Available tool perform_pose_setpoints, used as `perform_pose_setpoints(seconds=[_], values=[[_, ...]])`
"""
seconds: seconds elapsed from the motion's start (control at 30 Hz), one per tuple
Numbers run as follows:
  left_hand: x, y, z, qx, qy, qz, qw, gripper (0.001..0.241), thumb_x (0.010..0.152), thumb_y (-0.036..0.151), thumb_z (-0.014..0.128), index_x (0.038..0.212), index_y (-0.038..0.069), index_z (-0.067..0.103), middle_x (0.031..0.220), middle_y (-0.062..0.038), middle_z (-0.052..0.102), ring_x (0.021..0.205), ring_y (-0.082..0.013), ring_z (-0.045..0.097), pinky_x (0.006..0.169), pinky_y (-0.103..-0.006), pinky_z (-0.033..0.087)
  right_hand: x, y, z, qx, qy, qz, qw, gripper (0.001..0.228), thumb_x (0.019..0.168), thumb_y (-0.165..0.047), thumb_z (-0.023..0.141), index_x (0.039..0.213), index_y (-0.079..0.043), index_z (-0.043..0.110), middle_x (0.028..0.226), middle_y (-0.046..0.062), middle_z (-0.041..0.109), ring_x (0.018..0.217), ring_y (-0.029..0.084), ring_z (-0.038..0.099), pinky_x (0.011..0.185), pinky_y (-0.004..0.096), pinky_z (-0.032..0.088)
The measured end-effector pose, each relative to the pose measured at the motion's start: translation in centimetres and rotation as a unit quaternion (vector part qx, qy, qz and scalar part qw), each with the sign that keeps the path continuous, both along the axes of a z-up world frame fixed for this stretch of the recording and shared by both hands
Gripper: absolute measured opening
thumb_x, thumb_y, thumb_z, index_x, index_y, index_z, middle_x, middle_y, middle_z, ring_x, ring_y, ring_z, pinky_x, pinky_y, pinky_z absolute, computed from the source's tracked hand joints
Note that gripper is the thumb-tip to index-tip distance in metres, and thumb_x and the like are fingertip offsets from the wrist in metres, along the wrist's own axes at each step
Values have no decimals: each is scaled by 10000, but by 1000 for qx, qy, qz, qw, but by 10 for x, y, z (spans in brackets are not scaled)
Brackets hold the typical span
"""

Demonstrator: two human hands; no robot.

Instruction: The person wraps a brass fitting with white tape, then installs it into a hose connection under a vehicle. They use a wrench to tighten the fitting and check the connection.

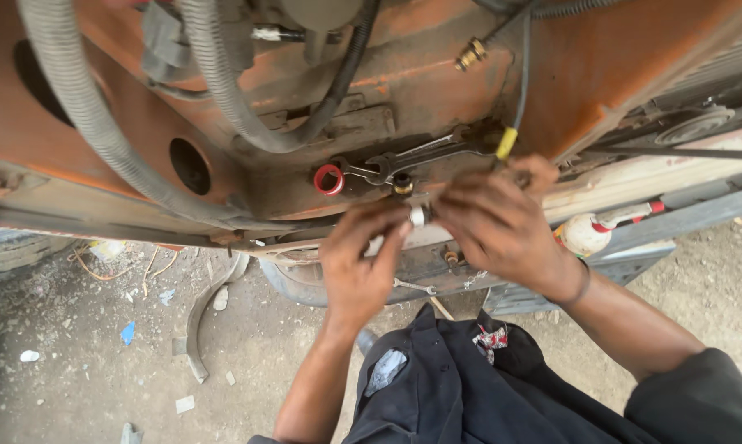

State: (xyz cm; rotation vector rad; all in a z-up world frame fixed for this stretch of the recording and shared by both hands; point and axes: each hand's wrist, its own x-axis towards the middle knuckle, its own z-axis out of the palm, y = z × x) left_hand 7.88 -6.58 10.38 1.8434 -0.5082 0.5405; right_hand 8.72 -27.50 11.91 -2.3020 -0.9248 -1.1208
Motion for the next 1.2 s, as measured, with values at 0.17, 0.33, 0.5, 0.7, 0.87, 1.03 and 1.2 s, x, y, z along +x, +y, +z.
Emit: perform_pose_setpoints(seconds=[0.17, 0.33, 0.5, 0.7, 0.87, 1.03, 1.2], values=[[31, -3, 1, 7, 13, 10, 1000, 160, 942, 59, 763, 1102, 61, 768, 1127, -86, 753, 989, -152, 733, 842, -274, 601, 10, 6, -20, 256, 13, -42, 966, 306, 868, -157, 822, 1091, -36, 653, 1175, 157, 596, 1110, 246, 556, 926, 421, 441], [39, 3, 12, 39, 4, -14, 999, 190, 950, 55, 779, 1138, 40, 759, 1123, -93, 756, 1028, -145, 704, 902, -286, 565, 25, 8, -43, 486, 396, 194, 755, 273, 947, -114, 737, 1187, -12, 656, 1103, 77, 712, 988, 111, 685, 825, 258, 595], [61, -3, 30, 56, 102, 36, 992, 213, 955, 68, 767, 1163, 28, 743, 1021, -97, 768, 855, -156, 698, 731, -286, 534, 68, 30, -56, 555, 398, 288, 671, 183, 1051, -161, 665, 1079, 19, 679, 868, 77, 714, 756, 124, 667, 666, 277, 551], [62, 4, 31, 220, -113, 45, 968, 324, 1007, 11, 771, 1311, -36, 670, 1270, -174, 668, 1145, -252, 689, 977, -366, 580, 172, 39, -72, 633, 299, 195, 687, 158, 1005, -120, 664, 1063, 26, 687, 789, 90, 729, 628, 142, 660, 567, 293, 540], [56, -3, 35, 242, -133, 86, 957, 280, 1068, 21, 729, 1341, 12, 667, 1377, -186, 642, 1267, -315, 657, 1031, -393, 584, 223, 41, -81, 669, 185, 234, 681, 118, 1031, -46, 644, 1079, 50, 694, 869, 97, 732, 750, 160, 706, 637, 312, 607], [56, -11, 60, 371, -232, 140, 888, 315, 1016, 14, 759, 1292, -43, 618, 1373, -223, 604, 1293, -393, 566, 1124, -518, 435, 245, 68, -85, 652, 185, 321, 661, 180, 984, 20, 605, 1155, 19, 662, 1015, 66, 724, 889, 179, 730, 722, 339, 668], [74, -24, 71, 355, -174, 91, 914, 325, 1016, 46, 732, 1313, -31, 624, 1398, -205, 616, 1302, -394, 583, 1120, -506, 449, 247, 69, -76, 556, 247, 229, 760, 56, 1042, 51, 731, 1093, 73, 739, 993, 140, 733, 940, 225, 675, 776, 361, 626]])
